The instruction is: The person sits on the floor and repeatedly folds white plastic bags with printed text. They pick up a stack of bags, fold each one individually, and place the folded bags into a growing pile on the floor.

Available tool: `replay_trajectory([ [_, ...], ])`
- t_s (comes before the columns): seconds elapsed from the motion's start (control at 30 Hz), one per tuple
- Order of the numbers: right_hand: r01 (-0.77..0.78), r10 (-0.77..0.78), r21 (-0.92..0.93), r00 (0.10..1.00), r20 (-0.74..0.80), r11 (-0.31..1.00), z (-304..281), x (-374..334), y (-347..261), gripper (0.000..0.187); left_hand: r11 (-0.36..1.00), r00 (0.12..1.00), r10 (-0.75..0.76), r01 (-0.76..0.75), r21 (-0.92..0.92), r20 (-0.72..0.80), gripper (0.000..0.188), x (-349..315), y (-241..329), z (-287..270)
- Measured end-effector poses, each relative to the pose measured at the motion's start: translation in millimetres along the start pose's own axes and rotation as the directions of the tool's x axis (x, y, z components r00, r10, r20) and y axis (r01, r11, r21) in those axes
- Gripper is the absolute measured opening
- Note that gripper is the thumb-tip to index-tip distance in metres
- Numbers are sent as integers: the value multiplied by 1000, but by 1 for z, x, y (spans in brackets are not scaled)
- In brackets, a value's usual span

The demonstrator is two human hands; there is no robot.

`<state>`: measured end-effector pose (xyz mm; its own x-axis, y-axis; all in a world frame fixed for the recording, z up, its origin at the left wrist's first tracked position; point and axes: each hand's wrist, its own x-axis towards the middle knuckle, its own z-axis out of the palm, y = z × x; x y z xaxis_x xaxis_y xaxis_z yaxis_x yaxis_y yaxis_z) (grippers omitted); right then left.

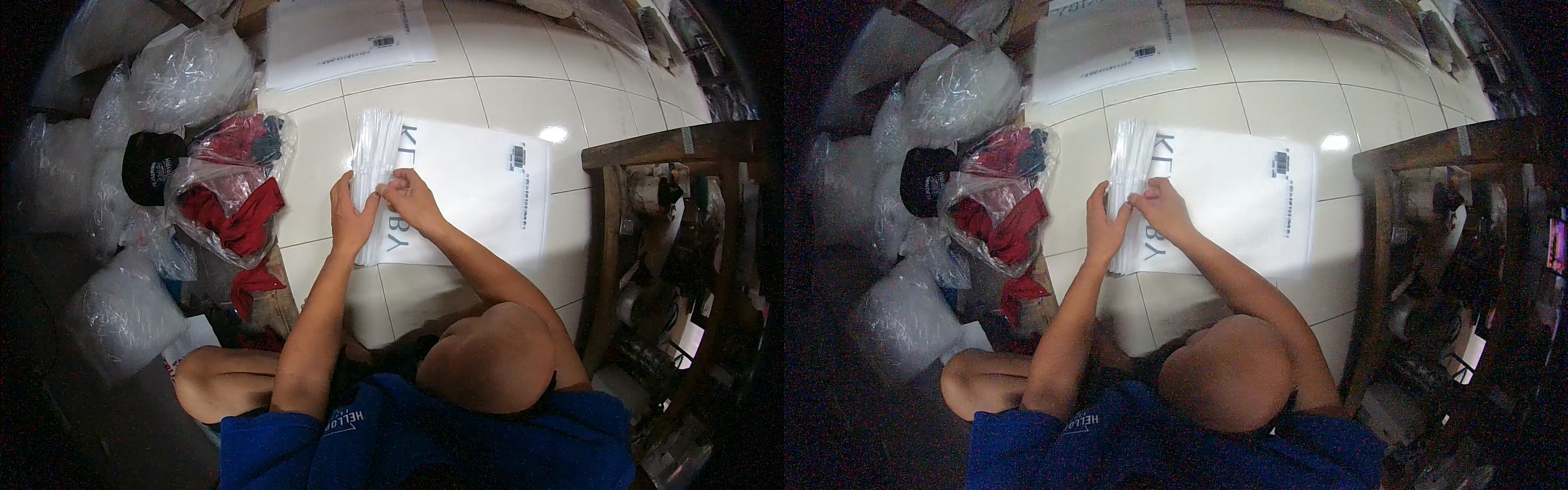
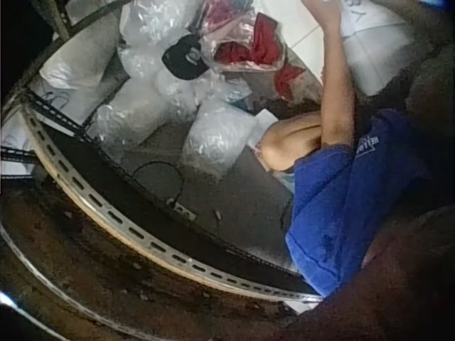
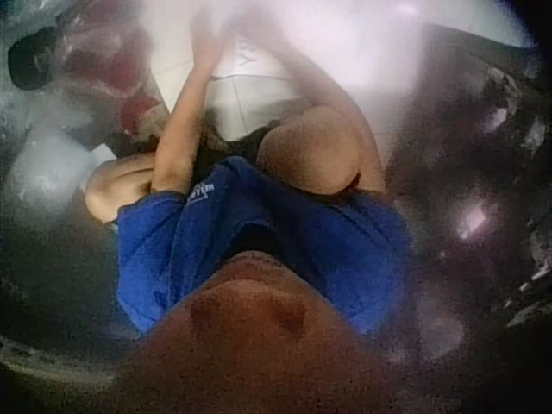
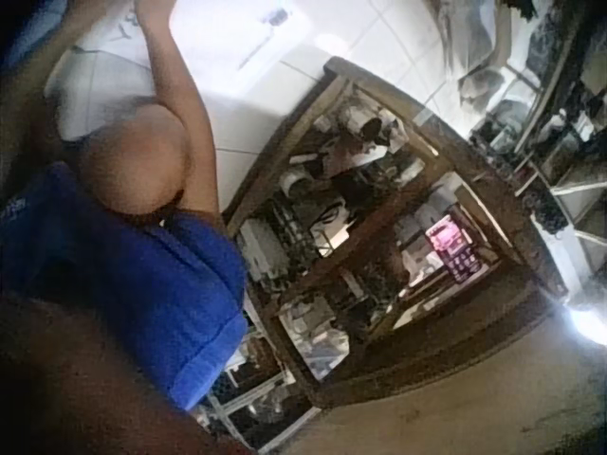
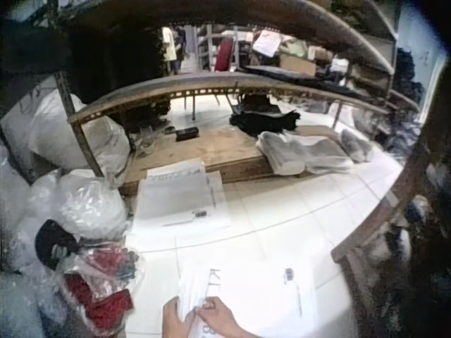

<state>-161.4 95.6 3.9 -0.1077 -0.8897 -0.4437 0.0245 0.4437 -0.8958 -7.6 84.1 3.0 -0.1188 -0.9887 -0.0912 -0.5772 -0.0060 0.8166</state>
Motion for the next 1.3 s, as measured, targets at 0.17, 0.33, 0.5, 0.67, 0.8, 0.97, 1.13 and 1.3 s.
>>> replay_trajectory([
  [0.17, -23, 23, 4, 999, -41, 1000, 6, 11, -3, 54, 996, 998, -34, 38, -75, 59, 75, 2, -22, -2],
  [0.33, 21, -31, 161, 998, 61, 987, -6, 15, 10, 44, 999, 992, -5, 12, -52, 124, 75, 2, -1, -3],
  [0.5, -22, 5, 180, 995, 98, 983, -4, 11, 7, 42, 975, 991, -33, 61, -215, 132, 75, 7, -27, -2],
  [0.67, 1, -10, 158, 999, 54, 988, -6, 10, 7, 53, 983, 988, -52, 77, -168, 148, 73, 8, -20, -3],
  [0.8, 59, -54, 218, 998, -28, 974, -2, 5, 11, 59, 985, 990, -63, 82, -152, 126, 73, 8, -18, -2],
  [0.97, 76, -70, 63, 994, -80, 995, 0, 11, 23, 54, 995, 994, -39, 49, -88, 106, 72, 8, -20, -1],
  [1.13, 158, -193, -207, 967, -165, 966, -5, 21, 49, 31, 992, 995, -20, 33, -123, 101, 73, 9, -23, 2],
  [1.3, -1, -16, -98, 984, -177, 995, 8, 10, 18, 25, 994, 994, -38, 48, -95, 100, 73, 7, -18, -4],
])
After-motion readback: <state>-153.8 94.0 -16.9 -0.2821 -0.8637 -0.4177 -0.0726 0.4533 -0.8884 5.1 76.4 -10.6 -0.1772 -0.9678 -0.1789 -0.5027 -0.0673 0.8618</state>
